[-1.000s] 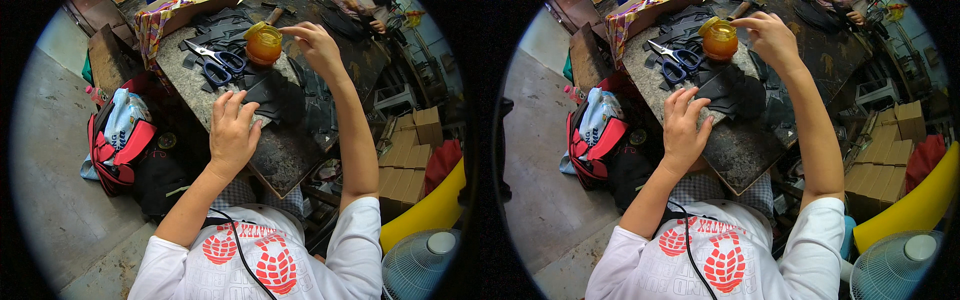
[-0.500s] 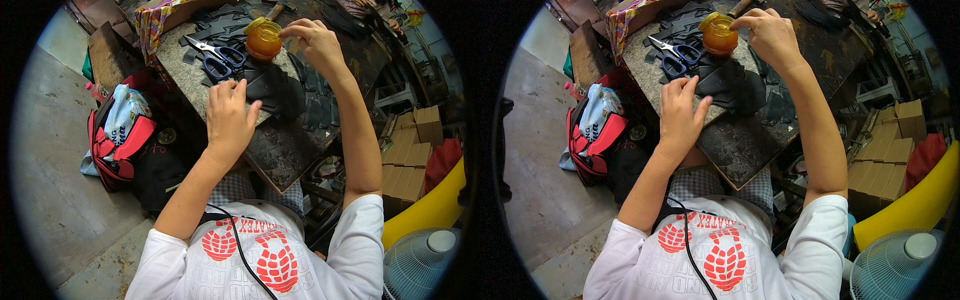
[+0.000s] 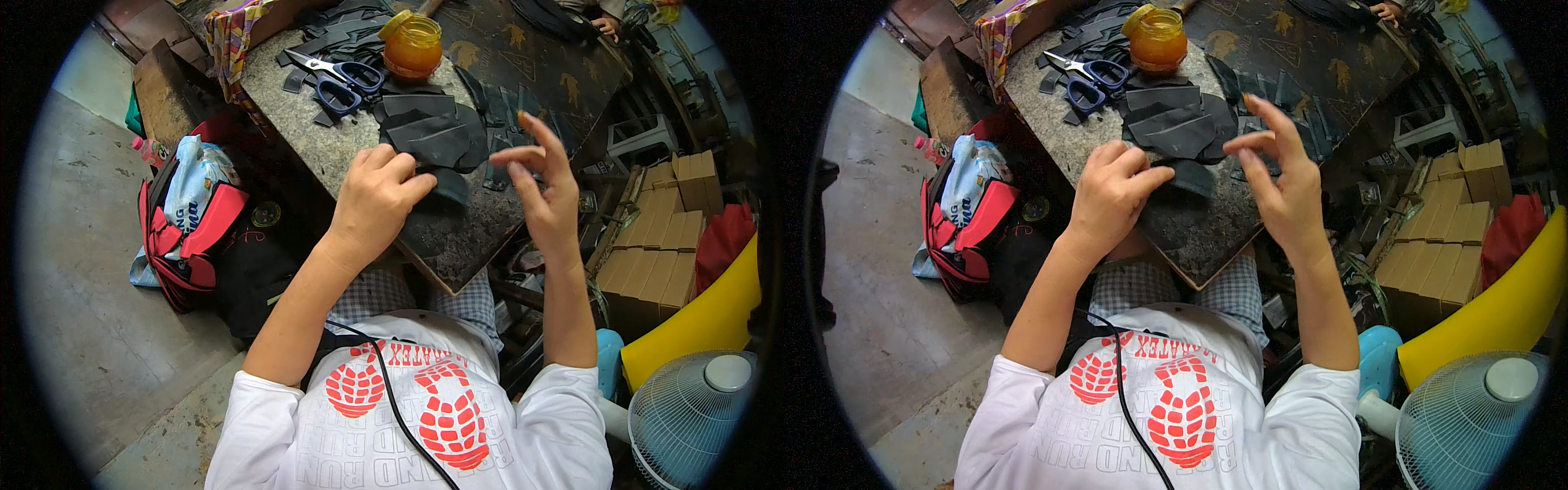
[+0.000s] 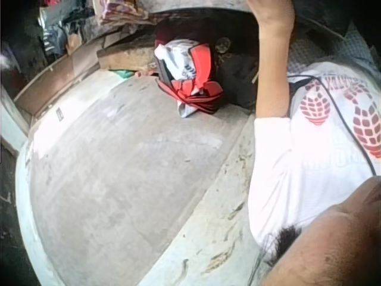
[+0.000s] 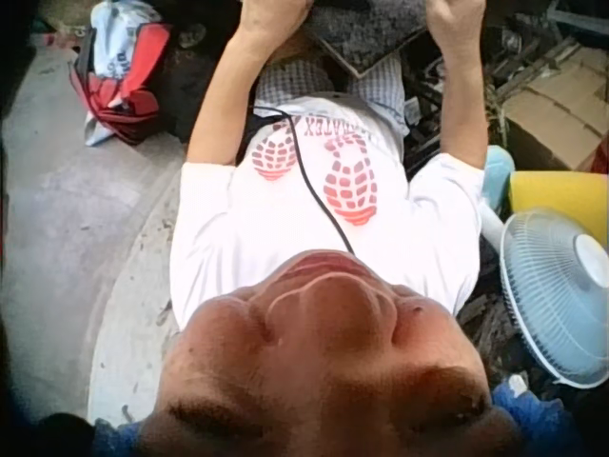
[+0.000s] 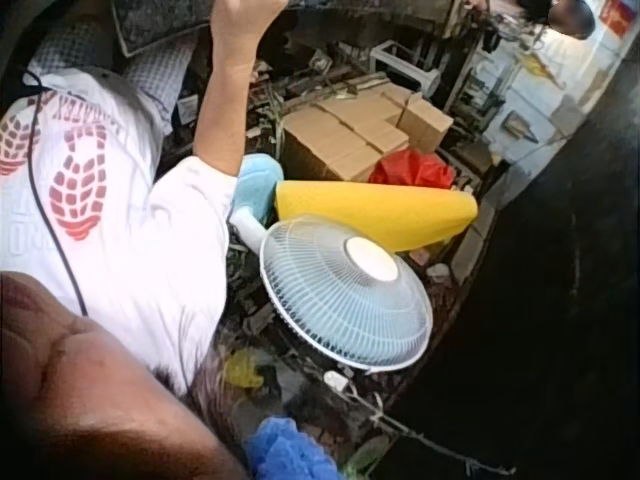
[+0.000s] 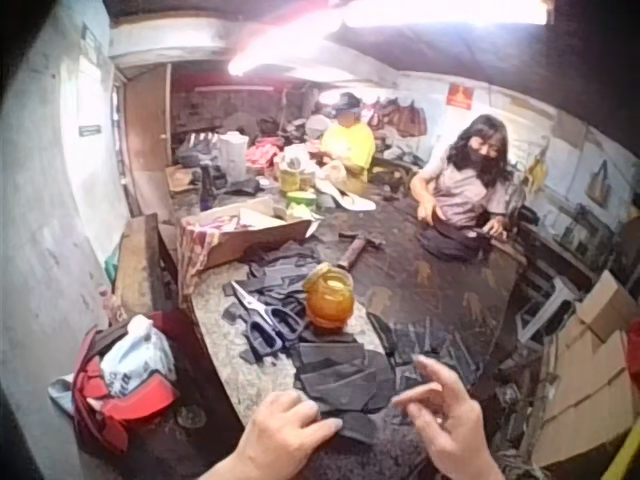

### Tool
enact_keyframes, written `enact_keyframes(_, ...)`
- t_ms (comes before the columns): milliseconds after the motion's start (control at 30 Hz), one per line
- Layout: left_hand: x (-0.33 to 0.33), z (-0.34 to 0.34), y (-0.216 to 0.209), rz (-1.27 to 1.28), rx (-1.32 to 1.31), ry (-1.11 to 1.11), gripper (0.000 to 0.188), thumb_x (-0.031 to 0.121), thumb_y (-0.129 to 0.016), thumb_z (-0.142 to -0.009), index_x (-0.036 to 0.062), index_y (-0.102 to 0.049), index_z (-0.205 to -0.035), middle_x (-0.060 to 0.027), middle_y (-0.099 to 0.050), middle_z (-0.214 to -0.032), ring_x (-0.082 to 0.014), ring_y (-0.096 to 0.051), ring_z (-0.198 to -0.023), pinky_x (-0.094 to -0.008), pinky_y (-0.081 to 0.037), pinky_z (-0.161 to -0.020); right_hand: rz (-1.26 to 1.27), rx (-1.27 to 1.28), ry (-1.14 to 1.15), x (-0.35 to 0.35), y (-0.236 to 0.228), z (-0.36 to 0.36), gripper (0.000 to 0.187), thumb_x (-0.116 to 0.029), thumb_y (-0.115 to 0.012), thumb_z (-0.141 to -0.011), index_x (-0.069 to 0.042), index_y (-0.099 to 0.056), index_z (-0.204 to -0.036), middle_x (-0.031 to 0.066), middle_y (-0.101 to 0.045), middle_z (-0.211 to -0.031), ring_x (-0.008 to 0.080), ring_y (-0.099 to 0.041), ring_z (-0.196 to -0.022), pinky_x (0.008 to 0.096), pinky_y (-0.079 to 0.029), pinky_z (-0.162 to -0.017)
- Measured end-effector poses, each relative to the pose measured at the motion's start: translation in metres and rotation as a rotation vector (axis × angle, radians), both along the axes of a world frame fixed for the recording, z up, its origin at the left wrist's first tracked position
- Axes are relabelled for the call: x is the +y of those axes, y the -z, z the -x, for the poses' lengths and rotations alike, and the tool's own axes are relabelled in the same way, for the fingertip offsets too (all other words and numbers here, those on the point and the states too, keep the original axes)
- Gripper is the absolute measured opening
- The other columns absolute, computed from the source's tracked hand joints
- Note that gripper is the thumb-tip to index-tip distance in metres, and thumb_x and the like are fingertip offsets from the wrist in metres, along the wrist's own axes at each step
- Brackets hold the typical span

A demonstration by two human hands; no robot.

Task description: The person repeatedly picks up small black leather pieces, dips a finger into a jar of yellow adhesive, and applies the glue to the edges of each piece. The person then sets the glued pieces aside on the workbench.

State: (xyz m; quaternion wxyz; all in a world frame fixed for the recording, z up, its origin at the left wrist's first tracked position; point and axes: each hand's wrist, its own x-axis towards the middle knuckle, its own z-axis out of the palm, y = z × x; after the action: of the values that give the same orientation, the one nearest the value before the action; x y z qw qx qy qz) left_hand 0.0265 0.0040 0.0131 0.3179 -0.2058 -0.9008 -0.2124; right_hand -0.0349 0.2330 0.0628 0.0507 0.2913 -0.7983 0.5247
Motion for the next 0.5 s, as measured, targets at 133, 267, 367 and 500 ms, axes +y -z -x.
enact_keyframes(133,0.008,-0.021,0.003,-0.032,-0.096,0.101,0.014,0.01,-0.067,-0.074,0.0139,-0.073,-0.086,-0.0025,-0.057,-0.083,-0.0239,-0.058,-0.089,-0.0398,-0.048,-0.087,-0.018,-0.083,0.003,0.015,0.024,-0.027,0.057,-0.001,-0.06,-0.095,-0.003,-0.043,-0.149,0.0142,-0.073,-0.111,0.0188,-0.069,-0.106,0.036,-0.047,-0.101)
enact_keyframes(267,0.013,-0.03,0.005,0.035,-0.091,0.143,0.015,0.011,-0.068,-0.071,0.0156,-0.073,-0.085,-0.0038,-0.059,-0.088,-0.0248,-0.059,-0.095,-0.0419,-0.048,-0.089,-0.007,-0.214,0.015,0.024,0.043,-0.049,0.059,-0.001,-0.061,-0.094,-0.003,-0.042,-0.15,0.0148,-0.072,-0.114,0.0197,-0.068,-0.108,0.0345,-0.048,-0.1)
enact_keyframes(367,0.02,-0.033,0.003,-0.139,-0.09,0.092,0.019,0.005,-0.071,-0.069,0.0157,-0.074,-0.085,-0.0045,-0.06,-0.092,-0.0263,-0.058,-0.097,-0.0413,-0.049,-0.088,-0.006,-0.18,0.0,0.024,0.049,-0.058,0.062,0.0,-0.062,-0.094,-0.003,-0.04,-0.151,0.0163,-0.07,-0.12,0.0202,-0.067,-0.112,0.0336,-0.048,-0.099)
enact_keyframes(500,0.033,-0.035,0.001,-0.476,-0.235,0.243,0.03,-0.005,-0.073,-0.07,0.0167,-0.077,-0.09,-0.0061,-0.06,-0.099,-0.0271,-0.057,-0.1,-0.0357,-0.049,-0.085,0.181,-0.351,-0.098,0.017,0.047,-0.065,0.067,-0.003,-0.066,-0.094,-0.004,-0.036,-0.154,0.0107,-0.068,-0.116,0.0126,-0.065,-0.1,0.0268,-0.052,-0.088)
